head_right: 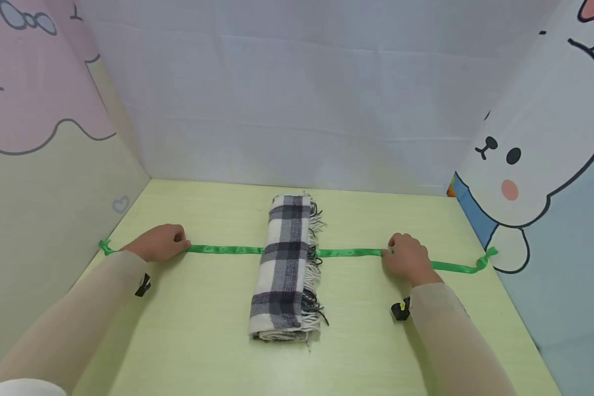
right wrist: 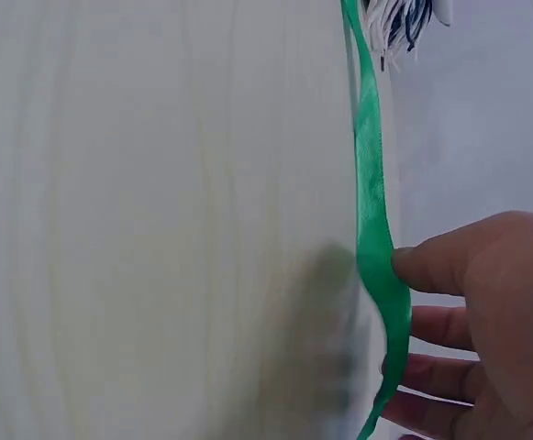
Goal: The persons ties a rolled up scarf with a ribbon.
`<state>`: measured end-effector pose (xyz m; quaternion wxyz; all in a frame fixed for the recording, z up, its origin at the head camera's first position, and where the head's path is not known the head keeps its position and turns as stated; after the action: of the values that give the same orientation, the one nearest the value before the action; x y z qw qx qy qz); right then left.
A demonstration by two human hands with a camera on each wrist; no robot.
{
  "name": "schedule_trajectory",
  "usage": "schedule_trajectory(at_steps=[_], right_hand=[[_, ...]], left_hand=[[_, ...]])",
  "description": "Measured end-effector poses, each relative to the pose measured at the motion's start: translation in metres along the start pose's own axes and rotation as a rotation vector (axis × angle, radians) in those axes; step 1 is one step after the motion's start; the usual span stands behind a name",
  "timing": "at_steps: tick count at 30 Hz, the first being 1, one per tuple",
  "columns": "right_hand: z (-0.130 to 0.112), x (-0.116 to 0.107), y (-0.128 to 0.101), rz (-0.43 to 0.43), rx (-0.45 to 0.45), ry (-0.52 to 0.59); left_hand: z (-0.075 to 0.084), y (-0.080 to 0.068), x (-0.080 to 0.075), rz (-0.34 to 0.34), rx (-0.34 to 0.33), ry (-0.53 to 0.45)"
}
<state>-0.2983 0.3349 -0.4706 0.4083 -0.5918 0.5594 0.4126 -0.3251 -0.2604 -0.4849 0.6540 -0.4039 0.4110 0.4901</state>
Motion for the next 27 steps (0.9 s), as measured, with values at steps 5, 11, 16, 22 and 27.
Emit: schedule_trajectory(at_steps=[5,11,16,22,27], right_hand=[[-0.015,-0.006,-0.008,0.093,-0.009,-0.017],[-0.042,-0.001,-0.026,0.079,0.079,0.084],[-0.060,0.011,-0.035,0.009,0.227,0.172],[-0.074,0.022,-0.026,-0.011,0.295,0.146],[-0.079,0.034,-0.013,-0.035,0.315,0.087]], left_hand=[[0.027,-0.007,-0.012,0.202,0.022,0.021],[0.075,-0.028,-0.002,0.292,0.016,-0.044],[0.092,-0.041,0.022,0.221,-0.137,-0.164],[0.101,-0.032,0.039,0.103,-0.299,-0.148],[0.102,-0.021,0.043,0.067,-0.388,-0.103]])
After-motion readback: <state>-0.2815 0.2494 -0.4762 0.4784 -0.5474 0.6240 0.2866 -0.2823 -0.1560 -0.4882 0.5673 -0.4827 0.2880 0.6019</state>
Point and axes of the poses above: each hand's wrist, its own y-axis towards the middle knuckle, its own x-axis out of the palm, z = x × y, the point moved 6 cm from there along y, towards the middle knuckle, and after that the axes turned 10 degrees about z, right-handed, at the moved point
